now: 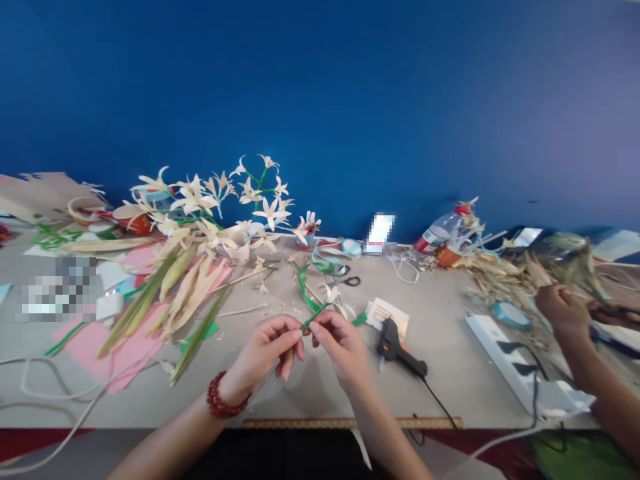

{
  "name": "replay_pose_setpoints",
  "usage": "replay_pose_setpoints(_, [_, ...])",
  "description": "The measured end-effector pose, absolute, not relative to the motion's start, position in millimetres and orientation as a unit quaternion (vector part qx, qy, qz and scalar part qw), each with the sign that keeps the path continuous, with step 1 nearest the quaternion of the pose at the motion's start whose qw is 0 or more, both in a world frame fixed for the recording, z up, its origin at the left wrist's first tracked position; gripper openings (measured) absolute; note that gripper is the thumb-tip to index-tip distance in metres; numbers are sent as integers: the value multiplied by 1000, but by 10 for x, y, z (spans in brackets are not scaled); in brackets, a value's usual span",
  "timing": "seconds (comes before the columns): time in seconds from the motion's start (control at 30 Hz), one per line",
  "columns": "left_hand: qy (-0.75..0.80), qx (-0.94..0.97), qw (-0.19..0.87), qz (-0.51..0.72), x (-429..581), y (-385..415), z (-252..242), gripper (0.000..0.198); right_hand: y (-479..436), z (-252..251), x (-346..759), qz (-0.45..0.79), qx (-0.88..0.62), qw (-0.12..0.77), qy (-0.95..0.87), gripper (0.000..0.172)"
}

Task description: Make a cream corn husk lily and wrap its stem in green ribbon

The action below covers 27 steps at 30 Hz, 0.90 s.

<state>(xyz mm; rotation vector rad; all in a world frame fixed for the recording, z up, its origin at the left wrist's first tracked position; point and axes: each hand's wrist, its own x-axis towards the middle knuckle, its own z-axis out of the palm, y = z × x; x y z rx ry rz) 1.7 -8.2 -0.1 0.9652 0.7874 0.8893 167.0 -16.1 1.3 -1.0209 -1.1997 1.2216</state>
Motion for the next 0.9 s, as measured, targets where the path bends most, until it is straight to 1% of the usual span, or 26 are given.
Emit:
replay_pose_setpoints(0.47, [373, 425, 737, 371, 36, -56, -8, 23, -171, 23, 1688, 443, -461, 530, -557, 14])
replay_pose_setpoints(0.9, [376, 426, 744, 351, 17, -25, 34, 26, -154, 7, 1701, 437, -452, 530, -569, 14])
